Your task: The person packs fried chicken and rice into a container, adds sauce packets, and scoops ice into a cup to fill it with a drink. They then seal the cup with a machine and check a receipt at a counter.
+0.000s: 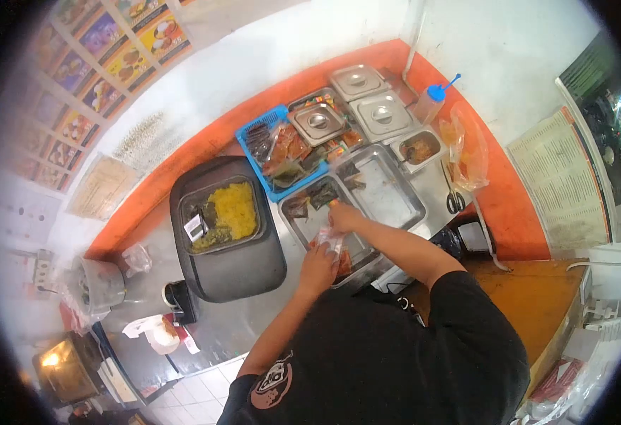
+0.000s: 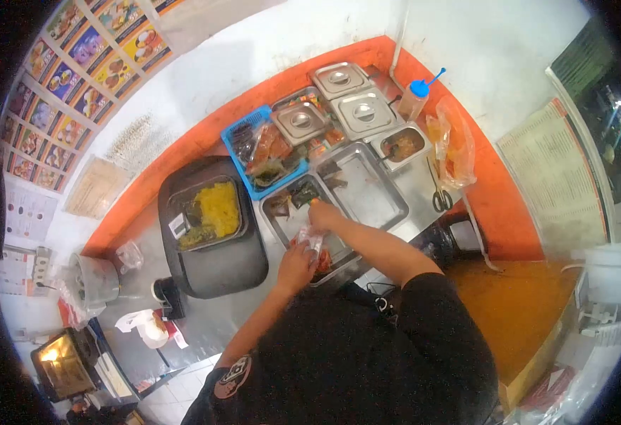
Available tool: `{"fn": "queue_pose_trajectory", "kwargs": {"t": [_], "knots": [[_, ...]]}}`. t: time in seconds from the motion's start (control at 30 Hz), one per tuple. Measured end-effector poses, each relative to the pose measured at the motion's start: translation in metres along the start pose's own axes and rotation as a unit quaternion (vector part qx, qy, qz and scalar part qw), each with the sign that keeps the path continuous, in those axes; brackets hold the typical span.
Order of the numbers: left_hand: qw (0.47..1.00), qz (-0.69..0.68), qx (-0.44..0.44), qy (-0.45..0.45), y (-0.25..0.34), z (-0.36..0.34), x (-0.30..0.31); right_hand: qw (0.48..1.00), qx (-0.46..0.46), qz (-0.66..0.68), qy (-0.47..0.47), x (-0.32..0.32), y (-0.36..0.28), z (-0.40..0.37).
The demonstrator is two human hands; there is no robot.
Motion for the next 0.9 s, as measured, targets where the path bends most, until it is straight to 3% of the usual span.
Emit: {"fn": "queue_pose_trajectory", "kwargs": {"t": [0.3, 0.37, 0.5, 0.57, 0.6, 0.67, 0.7, 0.73, 0.8, 0.87, 0.9], "knots": [[0.998, -0.038, -0.054, 0.01, -0.002, -0.003, 0.01, 0.997, -0.023, -0.07, 0.012, -0.02, 0.013, 0.009], [0.998, -0.042, -0.04, -0.014, -0.004, -0.005, 0.01, 0.978, -0.065, -0.062, 0.19, -0.007, 0.01, -0.005], [0.996, -0.032, -0.058, 0.068, 0.004, -0.001, 0.028, 0.951, -0.1, 0.039, 0.288, 0.065, -0.03, -0.046], [0.961, -0.098, -0.033, 0.256, 0.024, 0.008, 0.069, 0.961, -0.031, 0.064, 0.269, 0.083, -0.046, -0.062], [0.961, -0.103, -0.034, 0.253, 0.03, 0.015, 0.08, 0.961, -0.037, 0.062, 0.267, 0.083, -0.048, -0.067], [0.962, -0.139, -0.063, 0.224, 0.034, 0.029, 0.095, 0.985, 0.074, 0.059, 0.147, 0.072, -0.056, -0.074], [0.974, -0.166, -0.038, 0.151, 0.026, 0.035, 0.093, 0.985, 0.072, 0.061, 0.146, 0.066, -0.053, -0.077], [0.974, -0.165, -0.039, 0.153, 0.015, 0.04, 0.092, 0.984, 0.08, 0.104, 0.117, 0.061, -0.049, -0.075], [0.954, -0.298, 0.019, 0.002, -0.002, 0.053, 0.08, 0.981, 0.096, 0.143, 0.088, 0.061, -0.043, -0.071], [0.957, -0.287, 0.029, 0.034, -0.005, 0.063, 0.072, 0.977, 0.105, 0.185, -0.015, 0.059, -0.037, -0.066], [0.955, -0.286, 0.069, 0.018, -0.011, 0.066, 0.063, 0.976, 0.115, 0.185, -0.018, 0.045, -0.028, -0.06]]}}
Point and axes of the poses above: each hand's wrist, its own z-axis towards the middle knuckle, its own x-axis out of the back of the hand, y = z × x, the point moved 3 cm from there along z, towards the middle knuckle, and after that the axes turned 8 degrees about -z, right-handed, at the moved point
